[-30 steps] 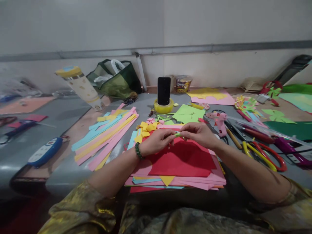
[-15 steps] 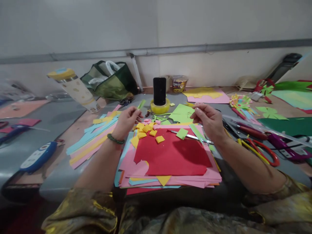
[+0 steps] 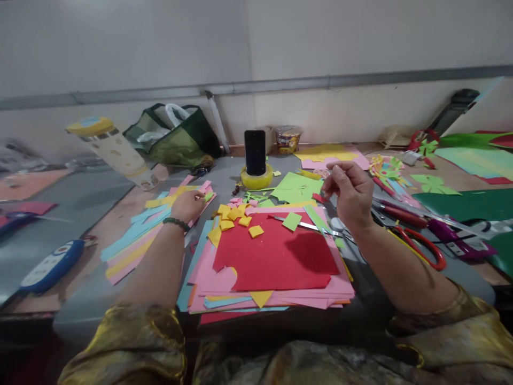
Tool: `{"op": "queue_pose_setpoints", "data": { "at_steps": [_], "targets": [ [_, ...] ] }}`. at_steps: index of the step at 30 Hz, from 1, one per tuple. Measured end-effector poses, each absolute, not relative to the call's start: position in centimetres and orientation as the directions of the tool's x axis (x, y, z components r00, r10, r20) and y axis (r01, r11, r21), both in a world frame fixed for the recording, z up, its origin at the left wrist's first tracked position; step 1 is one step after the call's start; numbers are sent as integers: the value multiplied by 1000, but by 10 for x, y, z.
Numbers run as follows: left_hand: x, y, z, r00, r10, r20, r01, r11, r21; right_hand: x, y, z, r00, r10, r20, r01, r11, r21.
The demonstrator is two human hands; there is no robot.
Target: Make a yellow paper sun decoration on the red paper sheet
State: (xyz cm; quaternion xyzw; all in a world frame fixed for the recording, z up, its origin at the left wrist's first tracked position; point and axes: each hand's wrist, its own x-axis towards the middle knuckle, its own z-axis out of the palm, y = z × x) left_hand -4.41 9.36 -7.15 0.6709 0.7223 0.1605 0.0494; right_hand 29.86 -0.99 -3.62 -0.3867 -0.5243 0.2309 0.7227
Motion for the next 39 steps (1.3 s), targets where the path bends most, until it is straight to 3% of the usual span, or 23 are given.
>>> {"op": "queue_pose_setpoints", "data": {
  "at_steps": [5, 10, 14, 17, 20, 24, 28, 35, 39],
  "targets": [
    [-38, 90, -74, -171, 975, 142, 952, 127, 278, 295, -19, -32, 260, 731, 632, 139, 619, -773],
    [-29, 83, -67, -196, 949, 246, 945, 116, 306, 291, -32, -27, -104, 798, 594, 250, 599, -761],
    [-24, 80, -62, -203, 934, 294, 930, 90, 355, 288, -42, -24, -535, 725, 433, 343, 655, -673],
    [-20, 76, -57, -161, 929, 332, 924, 23, 382, 283, -56, -16, -713, 673, 199, 507, 689, -518],
    [-12, 67, -51, -58, 925, 375, 916, -100, 388, 274, -82, -10, -719, 691, -71, 680, 679, -277],
    [0, 52, -42, 92, 889, 448, 884, -280, 374, 260, -112, -22, -675, 720, -159, 737, 661, -137],
    [5, 30, -26, 264, 840, 473, 827, -450, 337, 256, -122, -44, -587, 804, -96, 808, 572, -143],
    [-3, -56, -16, 747, 618, 248, 580, -786, 213, 251, -130, -58, -508, 858, -77, 850, 485, -204],
    [-7, -90, -39, 790, 582, 193, 539, -809, 233, 250, -135, -63, -493, 870, 2, 851, 482, -210]
  ]
}}
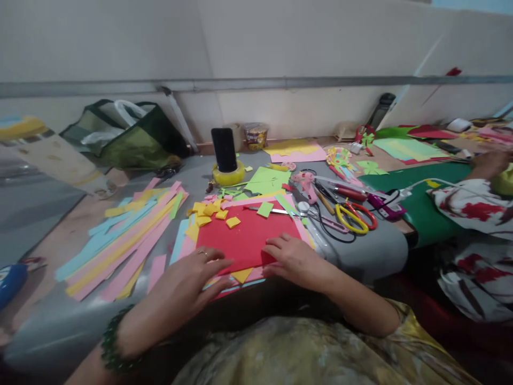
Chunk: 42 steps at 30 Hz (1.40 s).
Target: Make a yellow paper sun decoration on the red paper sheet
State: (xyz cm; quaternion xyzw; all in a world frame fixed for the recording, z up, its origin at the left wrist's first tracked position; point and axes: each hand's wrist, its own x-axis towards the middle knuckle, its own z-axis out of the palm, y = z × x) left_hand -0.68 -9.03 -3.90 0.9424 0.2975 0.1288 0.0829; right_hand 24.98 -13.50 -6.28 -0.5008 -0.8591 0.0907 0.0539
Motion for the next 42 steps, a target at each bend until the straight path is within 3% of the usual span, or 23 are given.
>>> {"op": "queue_pose_setpoints", "data": {
  "at_steps": [7, 11, 17, 26, 37, 42],
  "targets": [
    [-26, -92, -66, 605, 793, 68, 724, -585, 365, 282, -145, -75, -424, 846, 324, 791, 520, -323],
    [-30, -96, -73, 568, 821, 61, 742, -543, 394, 310, -155, -81, -325, 875, 359, 832, 445, -332],
    [-11, -102, -78, 664, 709, 238, 646, -704, 295, 314, -158, -79, -299, 901, 314, 853, 400, -337],
    [-3, -100, -88, 685, 676, 272, 624, -737, 260, 302, -150, -80, -420, 870, 259, 723, 493, -484],
    [3, -110, -84, 703, 501, 504, 575, -818, 11, 304, -153, -84, -420, 781, 462, 751, 585, -306],
    [4, -117, -88, 720, 467, 513, 544, -839, 1, 302, -156, -86, -399, 764, 507, 719, 604, -343]
  ]
}}
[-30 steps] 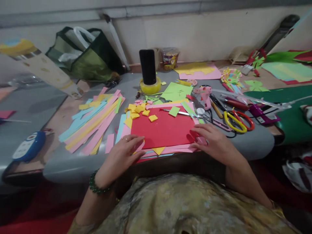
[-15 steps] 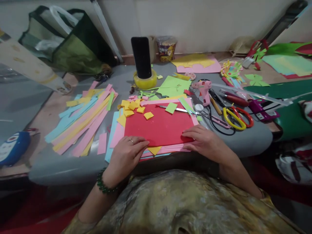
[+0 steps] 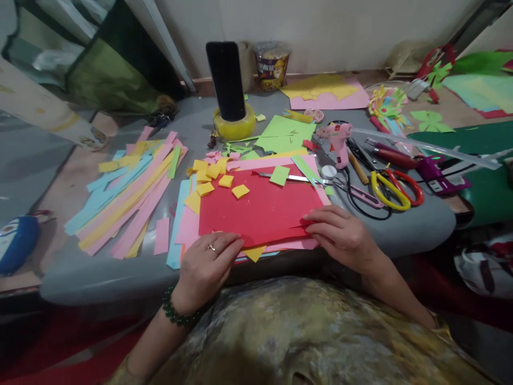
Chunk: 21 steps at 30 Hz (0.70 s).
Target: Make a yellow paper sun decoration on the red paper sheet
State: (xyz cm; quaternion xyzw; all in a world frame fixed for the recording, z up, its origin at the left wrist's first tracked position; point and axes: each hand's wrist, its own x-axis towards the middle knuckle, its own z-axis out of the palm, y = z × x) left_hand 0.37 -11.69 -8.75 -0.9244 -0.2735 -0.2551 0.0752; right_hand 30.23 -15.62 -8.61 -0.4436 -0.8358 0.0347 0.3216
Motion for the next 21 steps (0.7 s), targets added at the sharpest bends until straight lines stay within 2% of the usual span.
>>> {"op": "queue_pose_setpoints", "data": {
  "at_steps": [3, 5, 8, 10, 13, 16, 21],
  "targets": [
    [5, -118, -88, 684, 529, 502, 564, -820, 94, 303, -153, -90, -370, 794, 482, 684, 584, -437],
    [7, -118, -87, 623, 625, 471, 609, -765, 209, 304, -149, -92, -327, 836, 442, 669, 535, -517],
    [10, -113, -84, 524, 777, 351, 671, -629, 392, 305, -143, -93, -260, 898, 356, 671, 433, -602],
    [11, -109, -81, 471, 848, 242, 711, -527, 465, 305, -139, -91, -197, 940, 280, 671, 337, -661],
    [14, -105, -78, 414, 904, 108, 768, -411, 492, 302, -137, -89, -93, 980, 175, 650, 193, -735],
    [15, -102, -77, 394, 918, 40, 802, -365, 472, 300, -137, -88, -65, 988, 137, 660, 145, -737],
    [15, -104, -80, 384, 921, 73, 835, -380, 399, 299, -139, -87, -97, 986, 137, 716, 165, -678]
  ]
}}
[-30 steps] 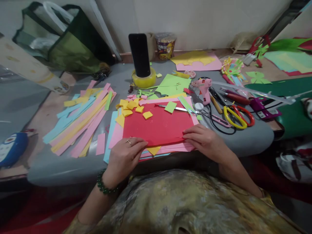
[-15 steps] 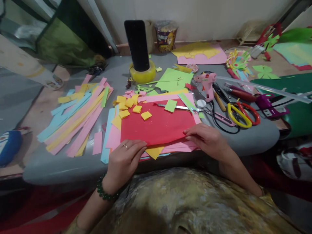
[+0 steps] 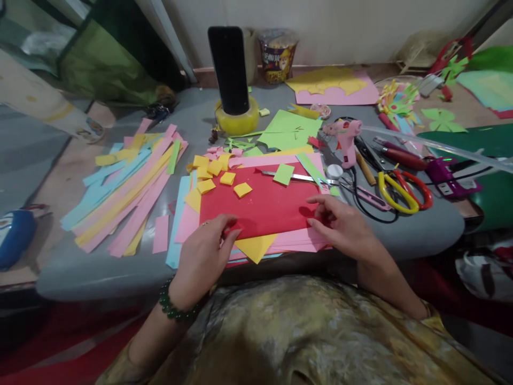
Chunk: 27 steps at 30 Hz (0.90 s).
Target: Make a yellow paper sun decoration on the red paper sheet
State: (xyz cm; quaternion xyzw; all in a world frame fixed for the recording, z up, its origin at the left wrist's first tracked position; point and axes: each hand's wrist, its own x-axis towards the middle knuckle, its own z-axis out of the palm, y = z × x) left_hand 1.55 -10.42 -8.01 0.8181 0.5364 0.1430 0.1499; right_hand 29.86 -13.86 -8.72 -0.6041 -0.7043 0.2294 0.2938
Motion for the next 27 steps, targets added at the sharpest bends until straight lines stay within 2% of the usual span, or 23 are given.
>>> {"op": "queue_pose_setpoints", "data": {
  "at_steps": [7, 10, 13, 16, 18, 20, 25, 27],
  "targets": [
    [18, -111, -86, 431, 884, 181, 853, -464, 240, 298, -139, -86, -128, 983, 129, 783, 180, -595],
    [17, -112, -86, 467, 853, 234, 856, -503, 124, 298, -140, -87, -144, 983, 110, 819, 181, -544],
    [15, -111, -84, 586, 750, 305, 795, -606, -37, 295, -141, -86, -182, 968, 170, 880, 237, -410],
    [17, -107, -81, 800, 547, 246, 589, -793, -152, 287, -139, -80, -400, 876, 270, 871, 455, -187],
    [19, -105, -78, 874, 456, 167, 482, -858, -176, 280, -138, -75, -596, 773, 217, 778, 623, -79],
    [20, -103, -74, 895, 429, 119, 445, -875, -191, 275, -137, -71, -707, 697, 118, 698, 715, -41],
    [5, -103, -71, 912, 398, 96, 410, -889, -203, 285, -142, -70, -736, 675, 49, 676, 736, 25],
    [-7, -104, -72, 907, 407, 109, 420, -888, -188, 293, -146, -70, -729, 683, 37, 684, 729, 11]
  ]
}}
